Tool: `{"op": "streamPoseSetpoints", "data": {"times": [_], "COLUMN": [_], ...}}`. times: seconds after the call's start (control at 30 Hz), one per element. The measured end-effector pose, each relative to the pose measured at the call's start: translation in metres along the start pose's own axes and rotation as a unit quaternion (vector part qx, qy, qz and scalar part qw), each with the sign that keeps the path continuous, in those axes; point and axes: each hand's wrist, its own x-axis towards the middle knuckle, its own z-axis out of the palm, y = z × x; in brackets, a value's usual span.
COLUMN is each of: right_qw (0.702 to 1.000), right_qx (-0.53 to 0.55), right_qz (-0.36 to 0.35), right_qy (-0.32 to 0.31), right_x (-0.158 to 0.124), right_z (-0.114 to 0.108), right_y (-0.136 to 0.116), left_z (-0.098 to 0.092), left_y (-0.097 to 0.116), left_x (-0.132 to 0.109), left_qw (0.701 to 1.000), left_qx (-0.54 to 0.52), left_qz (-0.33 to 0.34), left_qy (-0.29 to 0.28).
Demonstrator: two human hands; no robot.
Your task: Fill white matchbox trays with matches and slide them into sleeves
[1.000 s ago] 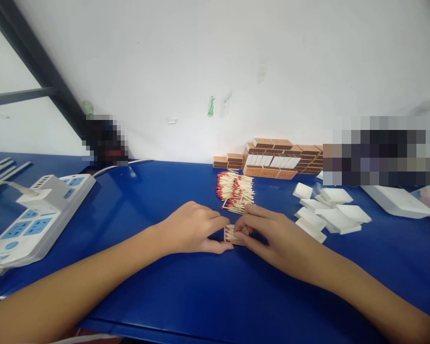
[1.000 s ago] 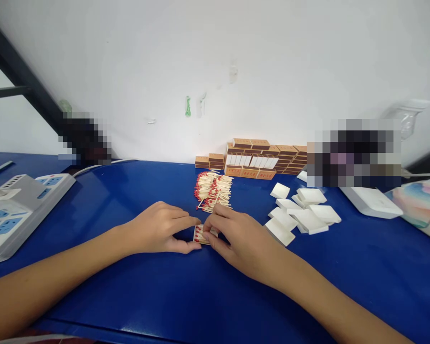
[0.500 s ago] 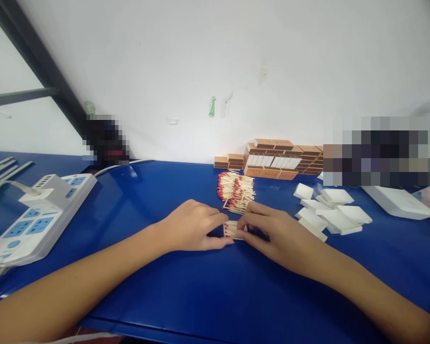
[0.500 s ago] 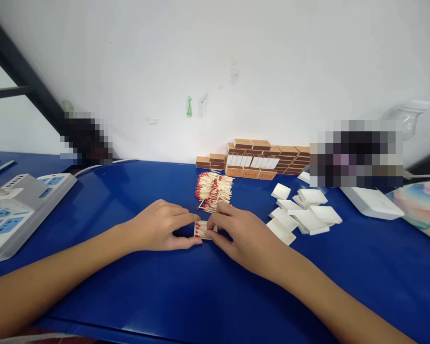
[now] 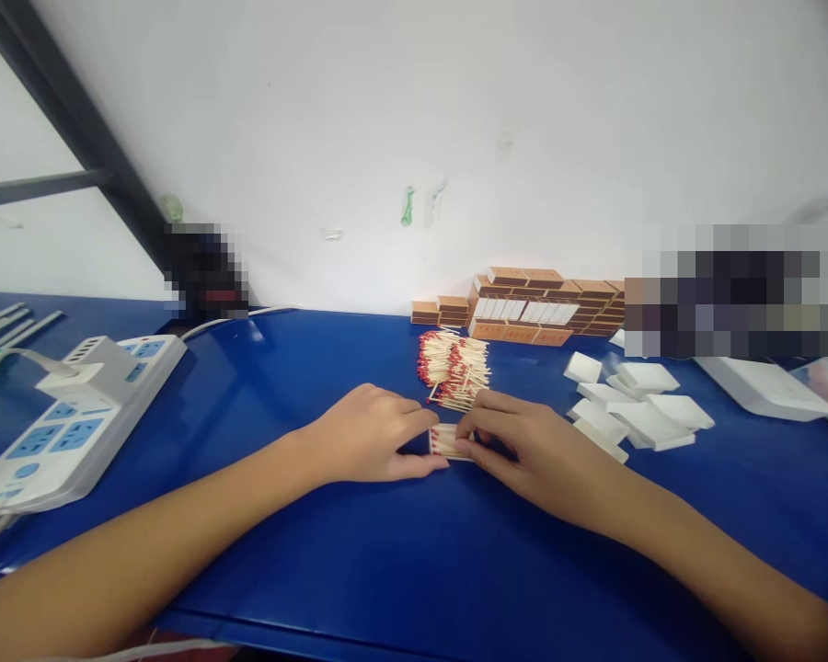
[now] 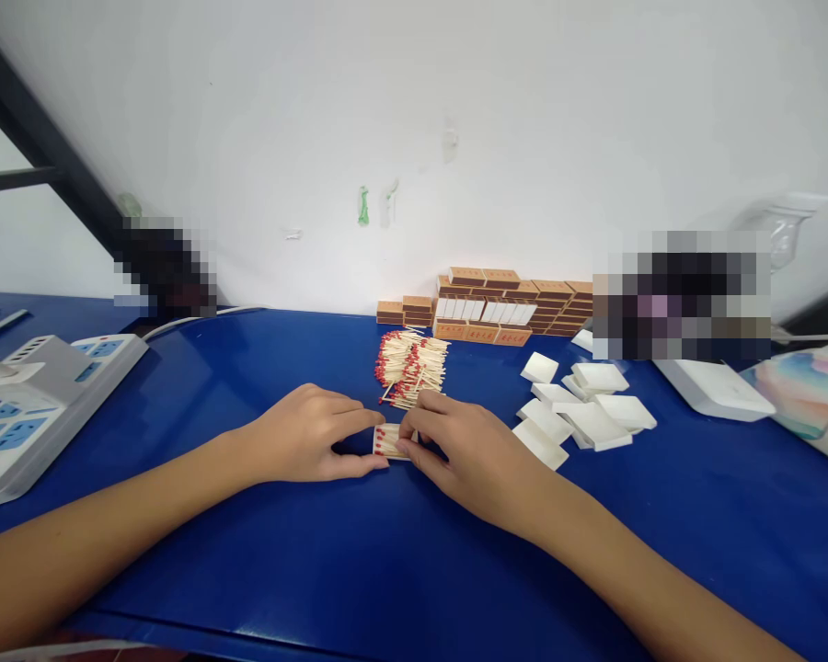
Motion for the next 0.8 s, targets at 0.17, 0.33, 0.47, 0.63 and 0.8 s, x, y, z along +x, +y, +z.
{"op": "streamPoseSetpoints", "data": {"times": [0.17, 0.33, 0.47, 0.63, 0.8], "right_qw": [1.000, 1.000, 0.999, 0.982, 0.980], "right_qx": [-0.001, -0.003, -0.010, -0.095, -0.110], "right_qz": [-0.001, -0.003, -0.015, 0.045, 0.094], "right_qy": [0.001, 0.003, 0.033, 0.159, 0.134], "right_x": [0.000, -0.001, 0.000, 0.001, 0.002], "right_z": [-0.001, 0.001, -0.006, -0.034, -0.037], "right_y": [0.001, -0.001, 0.003, 0.034, 0.053], "left_z": [0.000, 0.000, -0.001, 0.000, 0.001], "left_y": [0.000, 0.000, 0.000, 0.000, 0.000], "left_x": [0.001, 0.000, 0.001, 0.001, 0.000], "left_qw": [1.000, 1.000, 1.000, 1.000, 1.000], "left_qx": [0.004, 0.004, 0.004, 0.003, 0.002], "left_qz": [0.001, -0.003, -0.009, -0.006, -0.006], "left_qy": [0.001, -0.005, -0.006, 0.000, -0.002]}}
